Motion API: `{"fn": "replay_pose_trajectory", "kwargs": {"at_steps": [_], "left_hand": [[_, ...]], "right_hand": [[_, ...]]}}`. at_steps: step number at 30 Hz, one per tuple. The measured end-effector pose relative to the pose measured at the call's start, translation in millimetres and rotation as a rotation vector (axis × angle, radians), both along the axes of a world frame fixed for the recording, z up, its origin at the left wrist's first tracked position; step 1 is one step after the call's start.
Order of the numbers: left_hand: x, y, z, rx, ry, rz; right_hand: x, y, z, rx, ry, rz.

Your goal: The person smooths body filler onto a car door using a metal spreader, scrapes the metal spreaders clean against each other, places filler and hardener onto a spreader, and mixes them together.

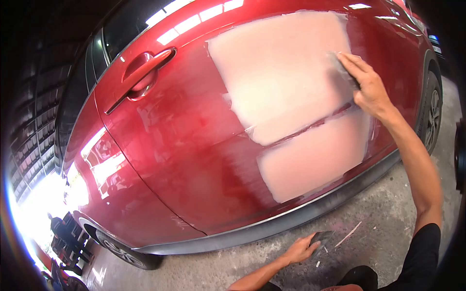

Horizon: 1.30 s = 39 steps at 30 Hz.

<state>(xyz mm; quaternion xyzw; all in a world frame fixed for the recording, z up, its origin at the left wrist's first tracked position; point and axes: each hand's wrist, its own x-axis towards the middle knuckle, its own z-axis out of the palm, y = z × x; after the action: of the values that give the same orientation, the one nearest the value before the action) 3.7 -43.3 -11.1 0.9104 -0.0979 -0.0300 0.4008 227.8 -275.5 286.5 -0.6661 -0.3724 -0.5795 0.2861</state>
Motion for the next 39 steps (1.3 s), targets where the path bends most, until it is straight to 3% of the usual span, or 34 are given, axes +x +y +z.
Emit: {"fn": "replay_pose_trajectory", "kwargs": {"at_steps": [2, 7, 9, 12, 14, 15, 16, 19, 20, 26, 29, 30, 31, 33, 35, 37, 39], "left_hand": [[4, 3, -10, 0.016, -0.050, 0.002], [6, -3, -3, -0.008, 0.045, 0.001], [11, -4, -7, -0.018, 0.033, -0.020], [13, -7, -15, 0.055, 0.066, -0.039], [12, -6, -17, -0.009, -0.001, -0.034], [13, -4, -17, -0.005, 0.007, -0.034], [14, -2, -17, 0.010, 0.041, -0.016], [16, 0, -9, -0.011, 0.079, 0.001], [16, -1, -8, -0.036, 0.080, -0.003], [24, -1, -34, 0.047, 0.008, -0.018], [19, -5, -10, -0.043, 0.009, 0.073], [14, -6, 18, 0.053, 0.144, 0.110], [10, -7, 25, 0.061, 0.143, 0.126], [5, -8, 34, -0.578, -0.225, 0.030], [-9, -3, 62, -0.693, -0.130, 0.084], [-20, -13, 102, -1.217, -0.041, 0.293], [-14, -20, 109, -1.275, -0.093, 0.376]], "right_hand": [[6, 13, -10, -0.070, -0.048, -0.100], [-2, -4, -46, -0.174, -0.050, -0.116], [-9, -21, -43, -0.336, 0.006, -0.060], [2, -35, 0, -0.149, -0.076, -0.127], [16, -31, 52, -0.003, -0.016, 0.034], [26, -29, 70, 0.021, 0.015, -0.068], [3, -12, 80, 0.117, 0.023, 0.067], [6, 1, 61, -0.081, 0.128, 0.049], [13, 2, 35, -0.146, -0.032, 0.029], [-15, -10, -26, -0.328, 0.049, 0.000], [-15, -33, -24, -0.347, 0.060, -0.051], [-25, -38, -22, -0.211, 0.078, -0.043], [-32, -42, -22, 0.003, 0.141, 0.144], [-60, -48, -35, 0.106, 0.149, 0.207], [-98, -36, -89, -0.040, 0.215, 0.272], [-136, -12, -146, -0.211, 0.138, 0.432], [-162, -1, -174, -0.480, 0.095, 0.554]]}}
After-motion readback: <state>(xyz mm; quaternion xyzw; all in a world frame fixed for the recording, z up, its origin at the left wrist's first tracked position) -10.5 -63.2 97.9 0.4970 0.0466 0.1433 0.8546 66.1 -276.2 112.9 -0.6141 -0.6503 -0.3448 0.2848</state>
